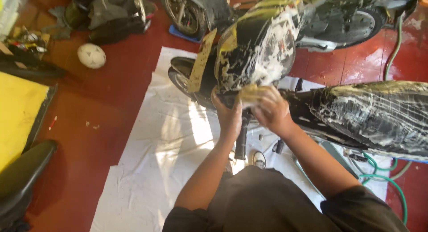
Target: The person washes a motorcycle using a sponge and soapy water. They scrub the frame, wheels, seat, and front fairing, repeatedly dipping the sponge into a basin of soapy water to continue cleaning different parts of the bike.
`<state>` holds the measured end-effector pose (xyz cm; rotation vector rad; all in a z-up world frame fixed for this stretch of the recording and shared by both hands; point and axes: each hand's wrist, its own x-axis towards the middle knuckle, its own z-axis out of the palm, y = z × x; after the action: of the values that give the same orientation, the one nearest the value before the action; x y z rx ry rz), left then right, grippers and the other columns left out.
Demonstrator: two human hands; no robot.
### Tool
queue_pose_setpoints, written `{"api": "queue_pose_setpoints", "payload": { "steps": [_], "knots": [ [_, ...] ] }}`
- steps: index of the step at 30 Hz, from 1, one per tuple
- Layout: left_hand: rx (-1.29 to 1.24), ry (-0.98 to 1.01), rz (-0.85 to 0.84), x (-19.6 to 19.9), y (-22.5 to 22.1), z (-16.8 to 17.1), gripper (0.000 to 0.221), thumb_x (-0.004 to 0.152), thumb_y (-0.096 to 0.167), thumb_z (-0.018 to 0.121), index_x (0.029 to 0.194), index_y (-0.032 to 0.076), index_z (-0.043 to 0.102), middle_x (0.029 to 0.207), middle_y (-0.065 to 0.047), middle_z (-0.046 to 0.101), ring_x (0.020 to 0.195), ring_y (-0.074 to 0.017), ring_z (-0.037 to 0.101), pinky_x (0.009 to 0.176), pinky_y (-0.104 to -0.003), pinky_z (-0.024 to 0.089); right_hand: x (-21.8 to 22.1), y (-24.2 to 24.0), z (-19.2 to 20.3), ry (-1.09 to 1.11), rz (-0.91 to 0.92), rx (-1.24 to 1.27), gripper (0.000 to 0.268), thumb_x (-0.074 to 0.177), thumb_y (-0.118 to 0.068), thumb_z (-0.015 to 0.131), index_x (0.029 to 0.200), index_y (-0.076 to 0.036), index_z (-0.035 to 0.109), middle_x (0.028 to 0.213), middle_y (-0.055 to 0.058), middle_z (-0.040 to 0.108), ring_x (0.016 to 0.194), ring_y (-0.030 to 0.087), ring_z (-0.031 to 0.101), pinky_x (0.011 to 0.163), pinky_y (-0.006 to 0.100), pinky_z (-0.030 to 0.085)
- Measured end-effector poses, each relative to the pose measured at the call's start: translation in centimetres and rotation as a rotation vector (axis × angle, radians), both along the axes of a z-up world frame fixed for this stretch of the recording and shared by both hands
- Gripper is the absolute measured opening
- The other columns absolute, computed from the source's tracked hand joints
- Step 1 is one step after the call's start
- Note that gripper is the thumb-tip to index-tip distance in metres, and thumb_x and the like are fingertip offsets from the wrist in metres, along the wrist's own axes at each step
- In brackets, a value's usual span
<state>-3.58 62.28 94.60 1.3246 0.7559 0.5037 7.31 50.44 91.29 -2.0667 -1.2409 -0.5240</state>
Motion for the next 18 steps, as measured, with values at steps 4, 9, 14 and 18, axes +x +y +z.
{"api": "queue_pose_setpoints", "payload": {
  "steps": [4, 9, 14, 18],
  "knots": [
    [0.354, -0.024, 0.054, -0.3, -0.2, -1.7, 0.093, 0.092, 0.041, 0.065, 0.160, 0.006, 0.014, 0.157, -0.037, 0.010, 0.146, -0.0558, 0.021, 0.118, -0.067, 0.025, 0.5, 1.2, 1.3, 0.045, 0.139, 0.262, 0.028, 0.083, -0.003, 0.078, 0.077, -0.004, 0.050, 0.087, 0.016, 0.058, 0.083, 0.038, 0.060, 0.074, 0.049, 0.048],
    [0.672, -0.209, 0.046, -0.7, 0.6, -2.8, 0.080, 0.076, -0.007, 0.034, 0.151, 0.011, 0.051, 0.158, -0.021, 0.035, 0.152, -0.0488, 0.020, 0.124, -0.059, 0.013, -1.3, 2.2, 0.2, 0.066, 0.208, 0.209, 0.022, 0.082, -0.018, 0.082, 0.073, -0.016, 0.062, 0.092, 0.006, 0.070, 0.092, 0.027, 0.069, 0.092, 0.042, 0.052],
    [0.839, -0.152, -0.121, -0.9, 2.0, -4.2, 0.088, 0.075, -0.005, 0.046, 0.160, 0.016, 0.036, 0.166, -0.015, 0.029, 0.155, -0.0494, 0.014, 0.123, -0.064, 0.010, -1.2, 2.6, 1.1, -0.014, 0.161, 0.328, 0.029, 0.087, -0.026, 0.078, 0.099, -0.009, 0.058, 0.112, 0.011, 0.072, 0.107, 0.035, 0.067, 0.091, 0.046, 0.051],
    [0.968, -0.274, -0.133, -0.1, 3.7, -6.1, 0.080, 0.074, 0.005, 0.047, 0.153, 0.008, 0.044, 0.159, -0.022, 0.037, 0.149, -0.0441, 0.033, 0.123, -0.054, 0.024, 0.6, 2.5, 3.4, 0.236, 0.623, 0.526, 0.034, 0.077, -0.008, 0.068, 0.101, -0.020, 0.047, 0.107, 0.015, 0.075, 0.094, 0.035, 0.073, 0.073, 0.044, 0.058]
  ]
}}
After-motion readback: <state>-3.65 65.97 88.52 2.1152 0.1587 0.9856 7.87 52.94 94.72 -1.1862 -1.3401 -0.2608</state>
